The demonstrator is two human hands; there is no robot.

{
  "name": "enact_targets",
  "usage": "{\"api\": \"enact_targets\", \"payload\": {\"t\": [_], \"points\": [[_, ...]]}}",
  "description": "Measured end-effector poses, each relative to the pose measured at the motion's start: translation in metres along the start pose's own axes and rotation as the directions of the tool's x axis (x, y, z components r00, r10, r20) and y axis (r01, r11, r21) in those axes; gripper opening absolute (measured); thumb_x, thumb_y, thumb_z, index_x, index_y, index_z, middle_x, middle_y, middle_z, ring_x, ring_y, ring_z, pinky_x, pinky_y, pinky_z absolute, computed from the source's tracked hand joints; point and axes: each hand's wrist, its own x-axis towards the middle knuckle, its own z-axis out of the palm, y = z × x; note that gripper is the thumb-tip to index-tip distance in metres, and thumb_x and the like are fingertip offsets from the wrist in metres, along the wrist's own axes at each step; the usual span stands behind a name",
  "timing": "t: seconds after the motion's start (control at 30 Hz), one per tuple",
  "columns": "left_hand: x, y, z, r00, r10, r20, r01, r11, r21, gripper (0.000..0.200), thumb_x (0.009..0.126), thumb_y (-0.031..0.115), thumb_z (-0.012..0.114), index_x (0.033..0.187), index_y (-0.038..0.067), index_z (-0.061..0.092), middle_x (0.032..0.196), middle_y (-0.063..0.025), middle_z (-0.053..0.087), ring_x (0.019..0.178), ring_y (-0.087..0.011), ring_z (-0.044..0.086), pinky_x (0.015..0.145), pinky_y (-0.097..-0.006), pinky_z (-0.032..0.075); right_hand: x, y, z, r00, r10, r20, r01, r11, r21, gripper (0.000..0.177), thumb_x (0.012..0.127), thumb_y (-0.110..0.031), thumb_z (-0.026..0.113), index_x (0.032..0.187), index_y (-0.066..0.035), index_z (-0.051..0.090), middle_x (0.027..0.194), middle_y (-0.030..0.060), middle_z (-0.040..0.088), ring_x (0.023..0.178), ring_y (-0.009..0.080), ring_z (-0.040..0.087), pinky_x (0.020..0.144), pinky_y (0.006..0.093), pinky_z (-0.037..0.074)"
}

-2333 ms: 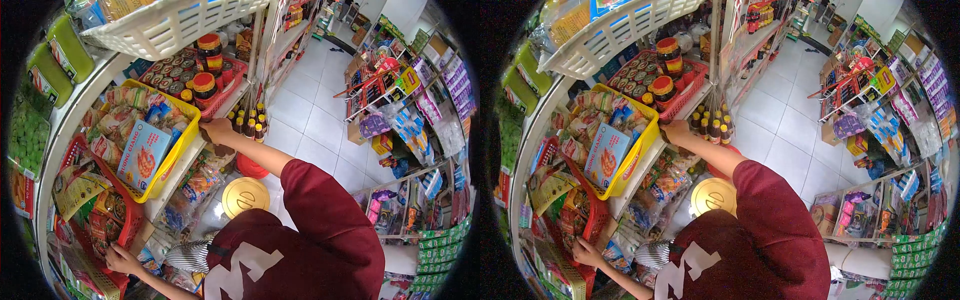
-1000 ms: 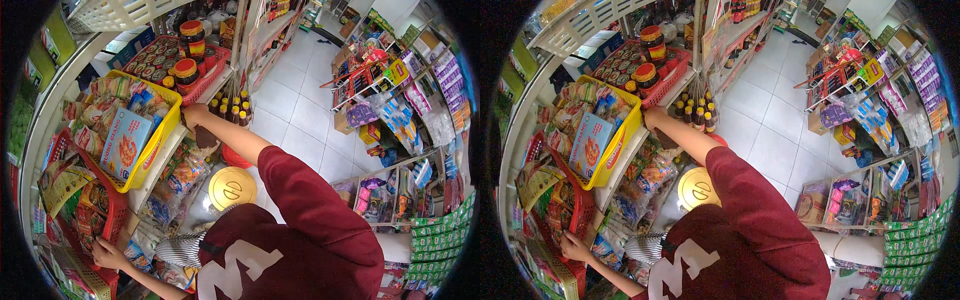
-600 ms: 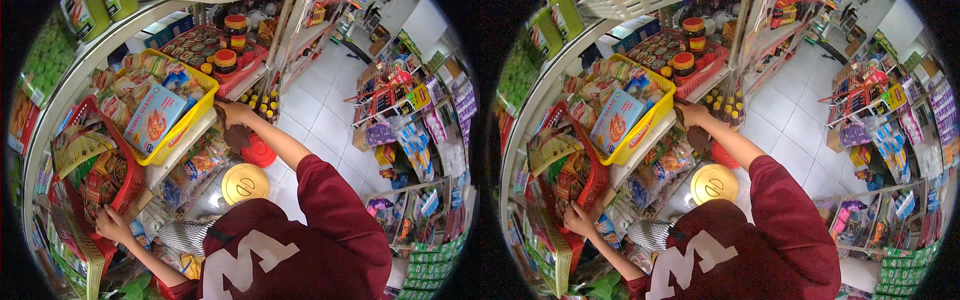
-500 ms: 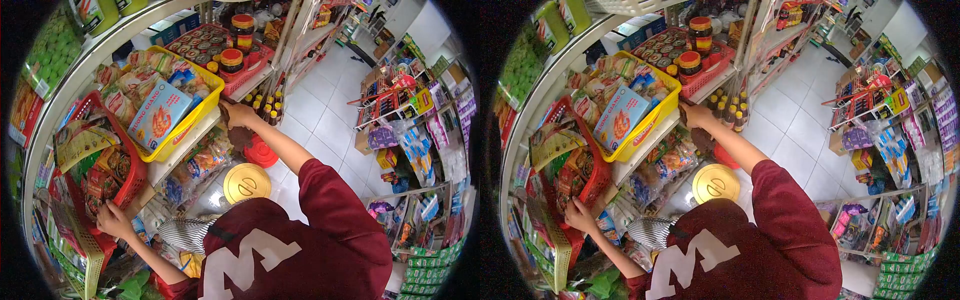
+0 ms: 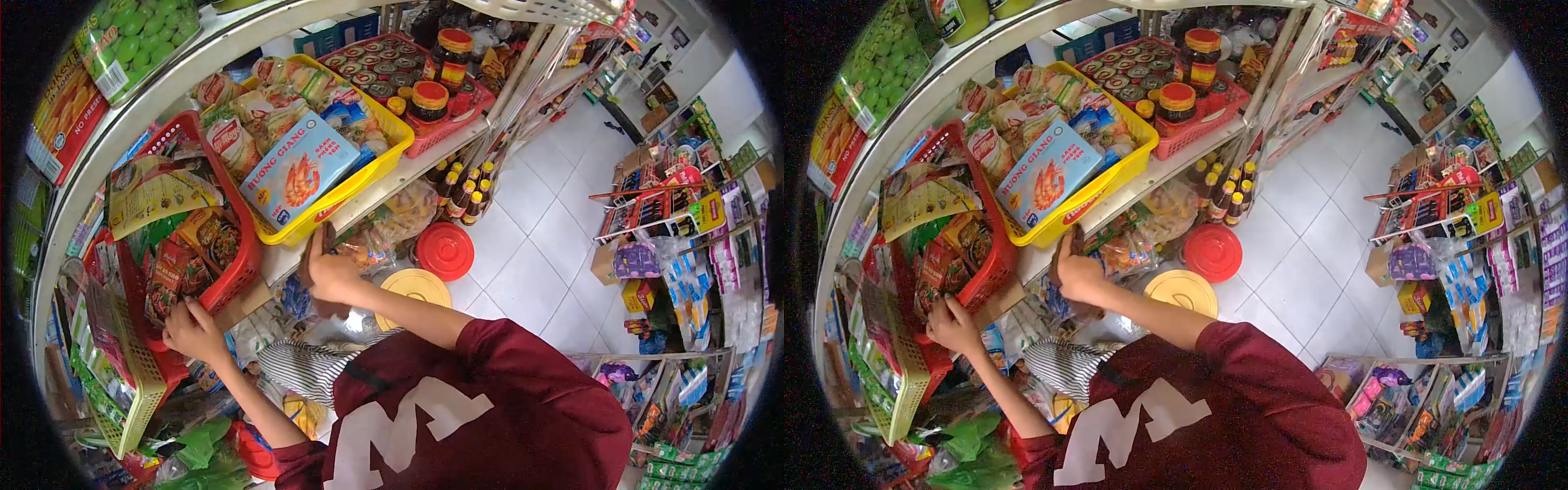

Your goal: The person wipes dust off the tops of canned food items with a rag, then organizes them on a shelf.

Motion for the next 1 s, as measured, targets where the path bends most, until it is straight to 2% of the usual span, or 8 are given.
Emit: {"api": "enact_targets", "payload": {"t": [0.2, 0.4, 0.43, 0.53, 0.67, 0.83, 0.93, 1.0], "points": [[0.002, 0.000, 0.000, 0.999, 0.043, -0.032, -0.044, 0.999, -0.015, 0.024, 0.084, 0.023, 0.048, 0.072, 0.005, 0.059, 0.071, -0.0071, 0.057, 0.070, -0.0237, 0.051, 0.069, -0.0357, 0.032, -0.004, -0.014, 0.023, 0.992, -0.122, 0.031, 0.122, 0.993, -0.003, 0.098, 0.062, -0.010, 0.062, 0.128, 0.018, -0.005, 0.072, 0.0224, 0.061, 0.066, 0.0315, 0.062, 0.058, 0.0384, 0.049], [0.002, 0.001, -0.001, 0.997, 0.070, -0.033, -0.069, 0.998, 0.007, 0.023, 0.083, 0.023, 0.048, 0.070, 0.006, 0.057, 0.068, -0.0066, 0.055, 0.068, -0.0239, 0.051, 0.067, -0.0355, 0.032, -0.003, -0.016, 0.027, 0.995, -0.093, 0.044, 0.094, 0.996, -0.014, 0.095, 0.062, -0.008, 0.061, 0.128, 0.018, -0.001, 0.073, 0.0231, 0.062, 0.064, 0.0308, 0.062, 0.057, 0.0378, 0.049], [0.002, 0.001, -0.001, 0.996, 0.078, -0.038, -0.078, 0.997, 0.006, 0.023, 0.083, 0.023, 0.048, 0.069, 0.007, 0.057, 0.068, -0.0066, 0.055, 0.068, -0.0239, 0.051, 0.067, -0.0355, 0.032, -0.005, -0.013, 0.029, 0.992, -0.122, -0.030, 0.122, 0.993, -0.008, 0.094, 0.062, -0.007, 0.060, 0.129, 0.017, -0.001, 0.071, 0.0226, 0.062, 0.062, 0.0306, 0.062, 0.056, 0.0381, 0.049], [0.004, 0.004, -0.002, 0.996, 0.076, -0.046, -0.077, 0.997, -0.015, 0.024, 0.083, 0.023, 0.047, 0.068, 0.007, 0.056, 0.067, -0.0071, 0.054, 0.067, -0.0241, 0.051, 0.067, -0.0357, 0.032, -0.005, -0.007, 0.035, 0.984, -0.148, -0.103, 0.146, 0.989, -0.029, 0.092, 0.063, -0.006, 0.058, 0.129, 0.017, -0.001, 0.068, 0.0219, 0.062, 0.060, 0.0305, 0.062, 0.055, 0.0384, 0.049], [0.004, 0.005, -0.003, 0.995, 0.083, -0.060, -0.084, 0.996, -0.024, 0.024, 0.084, 0.022, 0.047, 0.067, 0.007, 0.056, 0.066, -0.0073, 0.053, 0.066, -0.0241, 0.050, 0.067, -0.0357, 0.031, -0.002, -0.003, 0.039, 0.985, -0.147, -0.088, 0.140, 0.987, -0.079, 0.086, 0.066, -0.004, 0.053, 0.131, 0.015, -0.001, 0.066, 0.0210, 0.062, 0.058, 0.0294, 0.062, 0.053, 0.0376, 0.049], [0.004, 0.007, -0.004, 0.997, 0.055, -0.047, -0.057, 0.997, -0.049, 0.025, 0.084, 0.022, 0.047, 0.066, 0.007, 0.056, 0.064, -0.0072, 0.053, 0.065, -0.0238, 0.049, 0.066, -0.0352, 0.030, -0.001, 0.003, 0.044, 0.980, -0.148, -0.134, 0.143, 0.989, -0.047, 0.091, 0.065, -0.005, 0.055, 0.134, 0.008, -0.003, 0.067, 0.0233, 0.061, 0.057, 0.0332, 0.061, 0.051, 0.0420, 0.048], [0.005, 0.008, -0.007, 0.999, 0.048, -0.025, -0.049, 0.996, -0.070, 0.025, 0.084, 0.023, 0.047, 0.066, 0.007, 0.056, 0.065, -0.0072, 0.052, 0.066, -0.0238, 0.049, 0.066, -0.0353, 0.030, -0.009, 0.004, 0.036, 0.980, -0.171, -0.100, 0.164, 0.983, -0.076, 0.083, 0.069, -0.004, 0.049, 0.134, 0.008, -0.002, 0.065, 0.0213, 0.061, 0.057, 0.0302, 0.062, 0.051, 0.0384, 0.049], [0.004, 0.006, -0.007, 0.999, 0.054, -0.001, -0.054, 0.995, -0.088, 0.025, 0.084, 0.023, 0.047, 0.067, 0.007, 0.056, 0.066, -0.0073, 0.053, 0.066, -0.0238, 0.049, 0.067, -0.0356, 0.030, -0.006, 0.009, 0.046, 0.981, -0.155, -0.120, 0.149, 0.987, -0.053, 0.084, 0.072, -0.005, 0.048, 0.136, 0.000, -0.005, 0.068, 0.0224, 0.062, 0.058, 0.0317, 0.062, 0.052, 0.0404, 0.049]]}}
